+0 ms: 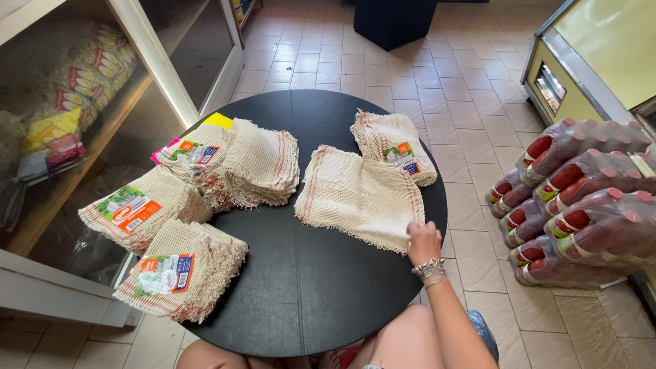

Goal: The person sits at a round table and repeatedly folds small, beige, textured cloths. They pick up each cloth, unfold it, fold it into a smaller square, and place it on a growing stack on the table.

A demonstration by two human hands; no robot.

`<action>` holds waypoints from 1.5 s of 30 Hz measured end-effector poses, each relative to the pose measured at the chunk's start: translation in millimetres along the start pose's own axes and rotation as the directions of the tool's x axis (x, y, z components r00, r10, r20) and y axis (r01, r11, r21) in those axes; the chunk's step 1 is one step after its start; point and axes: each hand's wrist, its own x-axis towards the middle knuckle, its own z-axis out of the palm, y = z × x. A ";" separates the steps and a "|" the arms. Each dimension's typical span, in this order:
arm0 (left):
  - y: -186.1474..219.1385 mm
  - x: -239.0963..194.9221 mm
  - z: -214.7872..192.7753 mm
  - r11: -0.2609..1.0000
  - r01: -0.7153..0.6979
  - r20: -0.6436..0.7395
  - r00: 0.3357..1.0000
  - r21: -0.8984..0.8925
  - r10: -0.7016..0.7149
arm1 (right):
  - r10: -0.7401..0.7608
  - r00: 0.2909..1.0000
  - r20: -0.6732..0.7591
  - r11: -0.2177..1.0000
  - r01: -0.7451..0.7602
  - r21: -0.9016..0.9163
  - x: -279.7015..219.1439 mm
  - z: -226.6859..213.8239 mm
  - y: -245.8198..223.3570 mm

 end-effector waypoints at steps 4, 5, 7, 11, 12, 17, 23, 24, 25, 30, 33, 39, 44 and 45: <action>37.4 21.4 3.7 0.994 0.074 0.019 0.997 -0.085 -0.072 | -0.154 0.961 -0.231 0.905 0.230 0.357 11.8 -81.5 -27.5; 47.5 27.4 4.4 0.993 0.080 0.021 0.997 -0.081 -0.078 | -0.158 0.961 -0.226 0.904 0.233 0.358 2.9 -97.3 -37.7; 66.2 47.4 9.9 0.813 0.565 0.609 0.697 -0.143 -0.378 | -0.268 0.909 -0.318 0.816 0.390 0.427 -8.5 -131.2 -57.7; 123.4 77.3 47.6 0.255 0.936 0.887 0.320 -0.242 -0.333 | -0.452 0.834 -0.315 0.755 0.546 0.363 -101.3 -192.3 -123.2; 137.7 86.8 50.2 0.007 0.977 0.944 0.208 -0.213 -0.258 | -0.507 0.818 -0.271 0.745 0.574 0.340 -127.3 -190.5 -136.0; 129.0 92.7 87.4 -0.566 0.779 0.954 0.140 -0.270 -0.264 | -0.653 0.755 -0.056 0.516 0.498 0.697 -243.0 -150.3 -160.9; 55.5 51.4 118.1 -0.425 0.672 0.715 0.227 -0.607 -0.661 | -0.076 0.413 0.908 0.709 -0.617 0.340 -305.7 -108.4 -131.9; 50.9 51.7 114.8 -0.352 0.687 0.642 0.217 -0.636 -0.736 | -0.192 0.812 0.552 0.804 -0.193 0.563 -322.3 -85.1 -112.2; 46.6 51.9 111.1 -0.277 0.702 0.561 0.208 -0.656 -0.801 | -0.361 0.931 0.044 0.802 0.286 0.525 -339.3 -62.5 -92.4; 73.3 90.0 66.9 -0.110 0.708 0.481 0.350 -0.698 -0.804 | -0.072 0.996 0.059 0.925 0.045 0.377 -308.0 -145.0 -74.0; 100.0 115.1 32.9 0.155 0.795 0.503 0.507 -0.586 -0.700 | -0.119 0.991 0.062 0.831 0.065 0.552 -285.8 -195.1 -70.3; 153.9 127.3 -4.4 0.880 0.288 0.385 0.913 -0.378 -0.134 | -0.616 0.748 -0.245 0.091 0.377 0.922 -255.1 -247.2 -102.7; 216.8 130.2 -41.0 0.744 0.188 0.457 0.872 -0.641 0.174 | -0.555 0.800 -0.228 0.139 0.359 0.923 -251.9 -269.0 -153.4; 221.3 126.2 -44.7 0.712 0.228 0.511 0.833 -0.664 0.210 | -0.496 0.821 -0.284 0.143 0.400 0.905 -250.4 -268.2 -160.3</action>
